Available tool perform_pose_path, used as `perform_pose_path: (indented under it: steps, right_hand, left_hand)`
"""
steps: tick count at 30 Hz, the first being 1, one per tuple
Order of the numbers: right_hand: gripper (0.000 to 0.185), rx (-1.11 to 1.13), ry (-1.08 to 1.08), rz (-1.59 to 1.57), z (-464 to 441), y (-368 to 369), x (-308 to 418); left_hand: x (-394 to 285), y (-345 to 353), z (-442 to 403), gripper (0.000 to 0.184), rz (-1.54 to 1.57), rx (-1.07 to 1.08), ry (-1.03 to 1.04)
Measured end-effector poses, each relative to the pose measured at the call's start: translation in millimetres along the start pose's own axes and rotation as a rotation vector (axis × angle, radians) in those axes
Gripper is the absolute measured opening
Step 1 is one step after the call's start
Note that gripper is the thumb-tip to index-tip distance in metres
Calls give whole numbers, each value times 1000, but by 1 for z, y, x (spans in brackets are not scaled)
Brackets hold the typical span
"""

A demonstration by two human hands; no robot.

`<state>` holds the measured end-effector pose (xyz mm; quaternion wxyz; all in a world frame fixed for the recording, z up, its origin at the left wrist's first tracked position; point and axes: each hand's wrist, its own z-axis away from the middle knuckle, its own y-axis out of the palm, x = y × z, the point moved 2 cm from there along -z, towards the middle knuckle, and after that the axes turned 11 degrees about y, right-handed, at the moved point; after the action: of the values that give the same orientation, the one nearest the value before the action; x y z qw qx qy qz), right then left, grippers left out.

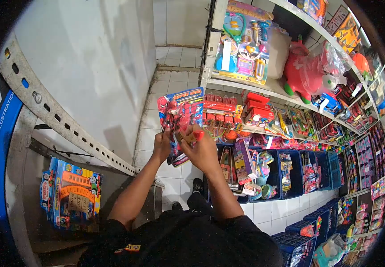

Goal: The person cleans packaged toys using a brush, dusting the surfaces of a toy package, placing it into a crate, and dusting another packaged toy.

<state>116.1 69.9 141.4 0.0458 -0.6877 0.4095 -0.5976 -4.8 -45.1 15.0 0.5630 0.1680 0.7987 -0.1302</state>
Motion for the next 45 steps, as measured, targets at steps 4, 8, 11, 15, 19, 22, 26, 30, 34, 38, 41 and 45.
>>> perform_pose_path:
  steps: [4,8,11,15,19,22,26,30,34,38,41,45]
  right_hand:
    - [28,41,-9,42,-1,-14,-1]
    - [24,2,24,-119,-4,-18,-11]
    - [26,-111,19,-349,-4,-17,-5]
    - [25,-158,-56,-373,-8,-16,-8]
    - [26,-50,17,-414,-6,-8,6]
    - [26,-39,-27,-176,-5,-5,2]
    - [24,7,-138,-62,-7,-6,-6]
    - [23,-144,-38,-386,-5,-4,-6]
    - [23,-67,-16,-247,-4,-9,-11]
    - [21,-77,-60,-188,0,-13,-12]
    - [20,-247,-118,-272,-4,-23,-8]
    - [20,-360,-277,-120,-14,-40,3]
  left_hand:
    - [5,-2,-3,61,-98,-45,-15]
    - [17,-1,-5,64,-85,-66,-15]
    - [1,0,-3,59,-41,-18,8]
    - [9,0,0,54,-20,32,93]
    - [-4,3,1,53,-40,49,200]
    - [-1,3,1,53,6,11,215]
    - [5,0,-1,54,31,-8,121]
    - [7,0,-1,54,-34,-1,147]
    - [1,2,1,54,-113,-14,192]
    - [4,2,-1,53,-89,-6,129]
    - [-4,1,0,53,-103,14,68]
    - [-5,2,1,54,-130,49,26]
